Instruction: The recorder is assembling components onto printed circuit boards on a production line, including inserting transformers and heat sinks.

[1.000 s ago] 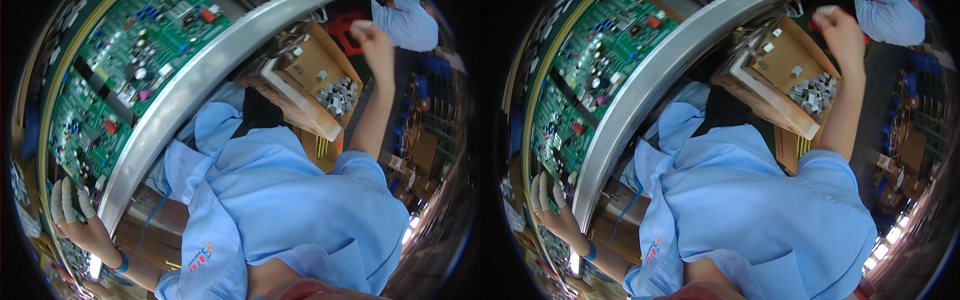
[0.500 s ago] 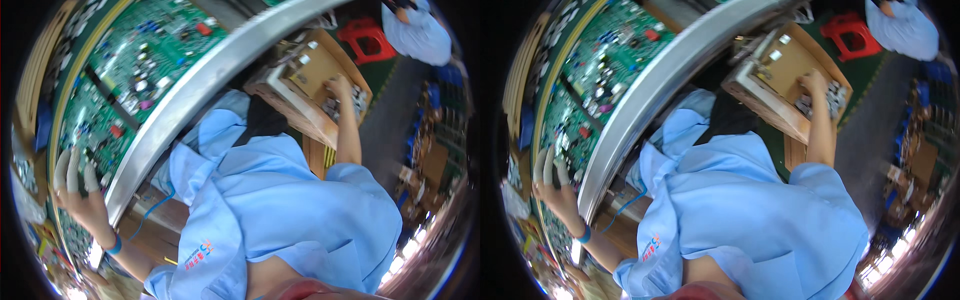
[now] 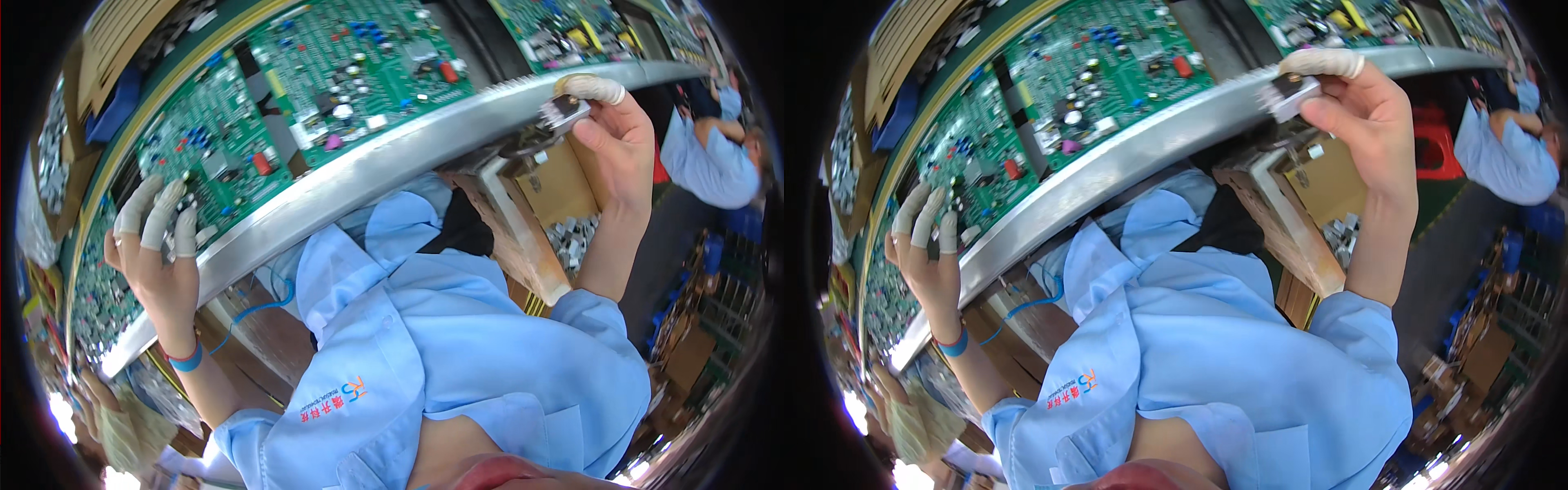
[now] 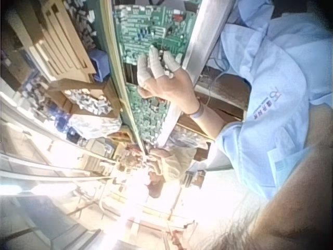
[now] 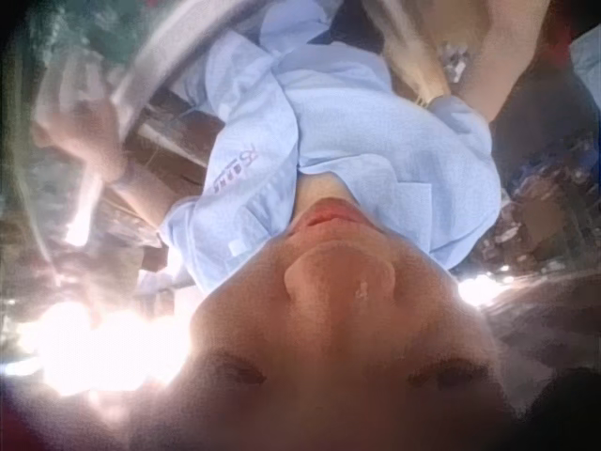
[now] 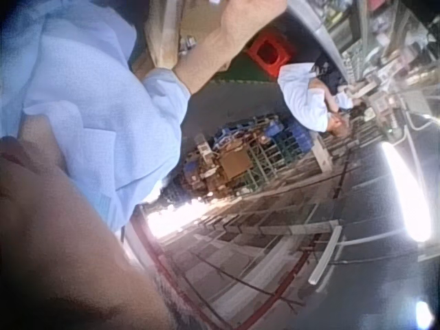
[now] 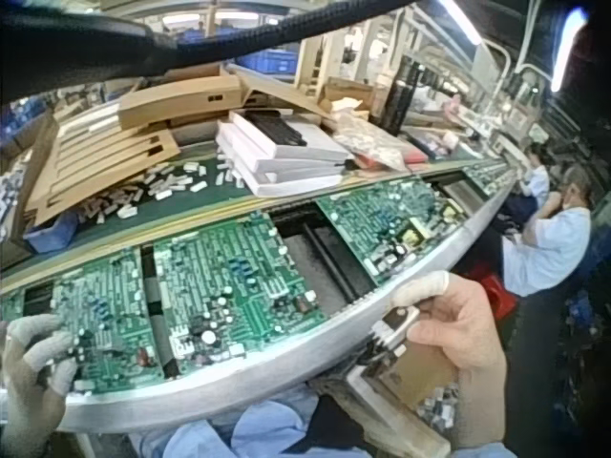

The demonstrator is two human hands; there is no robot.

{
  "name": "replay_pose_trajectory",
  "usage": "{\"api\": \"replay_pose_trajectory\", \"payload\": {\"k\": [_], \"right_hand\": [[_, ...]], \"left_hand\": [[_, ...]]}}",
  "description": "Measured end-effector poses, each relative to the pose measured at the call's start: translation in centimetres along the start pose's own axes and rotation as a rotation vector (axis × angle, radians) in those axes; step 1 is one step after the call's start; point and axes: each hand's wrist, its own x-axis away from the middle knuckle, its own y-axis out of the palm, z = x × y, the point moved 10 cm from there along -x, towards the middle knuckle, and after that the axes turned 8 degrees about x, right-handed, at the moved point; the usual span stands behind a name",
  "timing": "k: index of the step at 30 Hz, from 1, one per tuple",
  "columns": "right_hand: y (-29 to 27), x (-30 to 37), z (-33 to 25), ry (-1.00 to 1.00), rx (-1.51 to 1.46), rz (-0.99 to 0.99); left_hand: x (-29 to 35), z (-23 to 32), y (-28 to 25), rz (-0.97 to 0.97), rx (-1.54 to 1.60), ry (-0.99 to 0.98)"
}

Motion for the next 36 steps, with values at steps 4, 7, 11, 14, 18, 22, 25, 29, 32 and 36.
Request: {"api": "replay_pose_trajectory", "payload": {"k": [4, 7, 11, 14, 18, 22, 25, 29, 32, 36], "right_hand": [[7.0, -4.2, -2.7, -0.137, -0.031, -0.177], [10.9, -6.1, -4.0, -0.252, 0.218, -0.227], [14.4, -7.3, -5.4, -0.470, 0.536, -0.269], [14.9, -8.0, -5.5, -0.485, 0.656, -0.220], [14.6, -8.4, -5.6, -0.478, 0.764, -0.233], [15.5, -7.3, -4.3, -0.463, 0.874, -0.332], [15.6, -7.3, -3.6, -0.501, 0.875, -0.329], [16.1, -7.0, -3.1, -0.554, 0.860, -0.344], [15.9, -6.7, -2.9, -0.603, 0.877, -0.353], [15.9, -6.4, -3.1, -0.686, 0.893, -0.344]], "left_hand": [[0.6, -0.9, -1.2, 0.020, 0.005, -0.061], [2.1, -2.4, -1.6, 0.040, -0.013, -0.121], [4.1, -3.7, -3.0, 0.032, -0.030, -0.246], [4.8, -4.3, -3.3, 0.050, -0.034, -0.252], [5.0, -5.2, -3.3, 0.056, -0.043, -0.274], [4.5, -5.5, -3.1, 0.067, -0.011, -0.271], [4.0, -5.4, -2.4, 0.066, 0.001, -0.257], [3.5, -4.9, -2.4, 0.078, -0.020, -0.210], [3.4, -4.9, -2.3, 0.058, -0.036, -0.219], [3.2, -4.6, -2.4, 0.059, -0.034, -0.221]]}}
